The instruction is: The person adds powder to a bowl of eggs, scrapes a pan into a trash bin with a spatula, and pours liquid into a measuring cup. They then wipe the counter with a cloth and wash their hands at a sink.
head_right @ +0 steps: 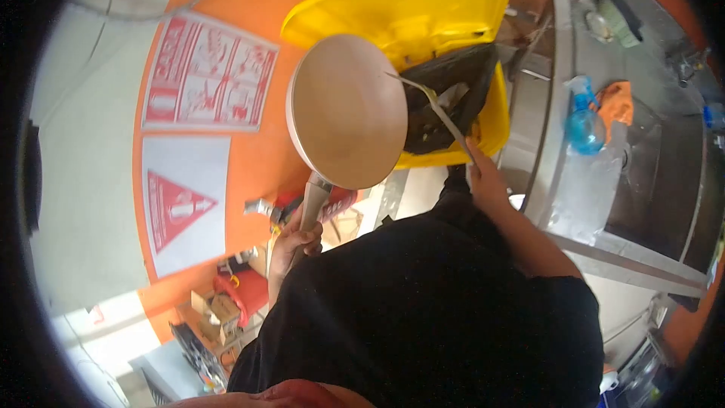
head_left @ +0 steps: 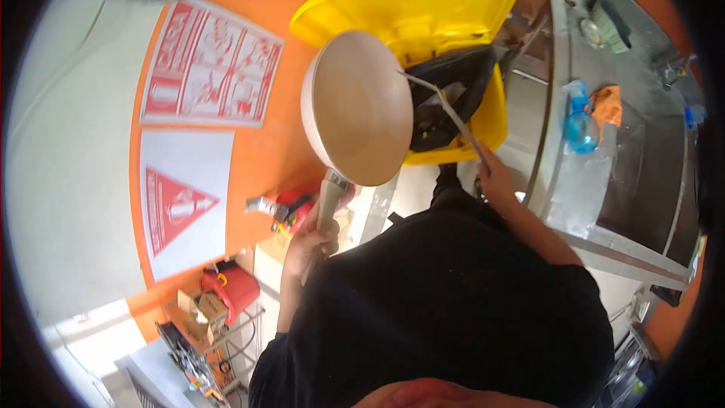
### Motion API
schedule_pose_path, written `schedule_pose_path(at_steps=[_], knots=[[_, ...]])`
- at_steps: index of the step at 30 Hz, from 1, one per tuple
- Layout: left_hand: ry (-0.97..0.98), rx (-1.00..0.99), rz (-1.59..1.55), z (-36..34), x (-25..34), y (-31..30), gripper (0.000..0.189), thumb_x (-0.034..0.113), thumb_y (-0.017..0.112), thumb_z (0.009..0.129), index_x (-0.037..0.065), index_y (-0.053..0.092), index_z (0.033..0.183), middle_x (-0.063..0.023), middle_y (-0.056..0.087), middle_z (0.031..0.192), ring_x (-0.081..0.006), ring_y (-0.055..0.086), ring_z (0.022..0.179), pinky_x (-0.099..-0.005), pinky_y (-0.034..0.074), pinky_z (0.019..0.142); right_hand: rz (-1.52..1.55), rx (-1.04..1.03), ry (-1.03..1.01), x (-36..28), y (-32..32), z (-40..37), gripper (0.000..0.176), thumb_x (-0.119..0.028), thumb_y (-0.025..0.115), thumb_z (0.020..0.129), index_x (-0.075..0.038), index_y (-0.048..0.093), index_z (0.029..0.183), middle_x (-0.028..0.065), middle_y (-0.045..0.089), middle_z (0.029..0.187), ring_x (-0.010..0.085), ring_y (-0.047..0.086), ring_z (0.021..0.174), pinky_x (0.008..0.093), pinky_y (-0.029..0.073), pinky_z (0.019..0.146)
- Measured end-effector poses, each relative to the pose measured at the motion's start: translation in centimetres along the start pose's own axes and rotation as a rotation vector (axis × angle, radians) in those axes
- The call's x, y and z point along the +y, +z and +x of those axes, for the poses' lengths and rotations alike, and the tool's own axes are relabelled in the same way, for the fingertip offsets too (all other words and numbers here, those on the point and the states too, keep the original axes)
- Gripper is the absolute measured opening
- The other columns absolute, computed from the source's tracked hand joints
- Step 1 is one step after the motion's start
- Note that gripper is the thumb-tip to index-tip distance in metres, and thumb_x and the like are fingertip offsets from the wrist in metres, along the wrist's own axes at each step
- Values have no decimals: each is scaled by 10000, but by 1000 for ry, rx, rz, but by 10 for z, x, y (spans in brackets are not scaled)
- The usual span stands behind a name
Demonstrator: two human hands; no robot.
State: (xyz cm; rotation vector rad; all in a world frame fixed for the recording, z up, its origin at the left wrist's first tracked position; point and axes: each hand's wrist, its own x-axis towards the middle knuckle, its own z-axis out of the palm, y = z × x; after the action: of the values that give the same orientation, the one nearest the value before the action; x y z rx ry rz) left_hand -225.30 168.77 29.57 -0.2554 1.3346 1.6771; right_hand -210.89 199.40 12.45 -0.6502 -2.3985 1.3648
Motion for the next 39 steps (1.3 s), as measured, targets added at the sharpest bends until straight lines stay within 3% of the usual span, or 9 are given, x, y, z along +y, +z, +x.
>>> schedule_pose_path(at_steps=[6, 11, 15, 21, 24, 26, 30, 35, 39], knots=[[141, 23, 264, -126, -49, -46, 747, 1, 511, 694, 94, 236, 1382, 13, 419, 693, -67, 387, 556, -183, 327, 506, -441, -296, -342, -109, -2, -42, 507, -27, 486, 799, -203, 439, 1272, 120, 483, 837, 294, 547, 745, 373, 473, 664], [357, 49, 442, -191, -86, -62, 714, -22, 502, 718, 102, 258, 1377, 40, 413, 703, -56, 408, 611, -191, 353, 542, -929, -31, -723, -109, 16, -102, 587, -34, 466, 756, -235, 385, 1301, 75, 481, 811, 234, 567, 686, 342, 496, 570], [478, 48, 447, -247, -114, -79, 748, -43, 518, 680, 81, 257, 1369, 19, 414, 715, -69, 413, 599, -195, 351, 513, -1218, 143, -225, -140, -43, -112, 551, -45, 436, 783, -251, 378, 1292, 116, 529, 996, 290, 597, 825, 391, 511, 638], [515, 144, 254, -364, -176, -128, 743, -44, 524, 692, 102, 262, 1372, 21, 409, 755, -64, 418, 635, -186, 358, 541, -232, -440, -303, -139, -59, -185, 452, 1, 438, 800, -36, 451, 1249, 138, 427, 1309, 258, 421, 1203, 339, 319, 1005], [561, 226, 102, -418, -221, -133, 755, -39, 508, 696, 118, 243, 1385, 24, 386, 746, -61, 386, 654, -189, 353, 549, 20, -874, 92, -151, -3, -188, 486, 28, 485, 768, -76, 481, 1243, -31, 551, 801, 40, 414, 577, 192, 363, 505], [545, 350, 59, -442, -245, -135, 741, -28, 488, 704, 129, 243, 1386, 22, 388, 752, -59, 381, 665, -189, 346, 553, 18, -1093, 84, -182, 56, -194, 486, 35, 509, 772, -90, 483, 1241, -61, 476, 662, 22, 365, 505, 188, 312, 439], [608, 611, -193, -463, -302, -159, 718, 3, 476, 723, 164, 246, 1384, 13, 414, 767, -59, 397, 666, -196, 348, 550, -35, -1460, -262, -234, 188, -215, 456, 12, 523, 788, -93, 481, 1229, 6, 537, 798, 116, 524, 717, 245, 422, 603], [666, 877, -363, -478, -354, -212, 694, 34, 492, 739, 164, 255, 1378, 10, 423, 739, -64, 407, 596, -205, 359, 528, -309, -1260, -1061, -317, 305, -275, 426, -82, 519, 803, -169, 486, 1219, 158, 549, 931, 322, 560, 861, 388, 445, 747], [648, 1105, -606, -487, -374, -260, 648, 10, 477, 756, 158, 289, 1359, 18, 418, 698, -71, 416, 536, -206, 366, 496, -114, -1300, -1119, -339, 416, -323, 413, -100, 502, 807, -221, 501, 1202, 131, 545, 951, 342, 547, 852, 412, 451, 723]])
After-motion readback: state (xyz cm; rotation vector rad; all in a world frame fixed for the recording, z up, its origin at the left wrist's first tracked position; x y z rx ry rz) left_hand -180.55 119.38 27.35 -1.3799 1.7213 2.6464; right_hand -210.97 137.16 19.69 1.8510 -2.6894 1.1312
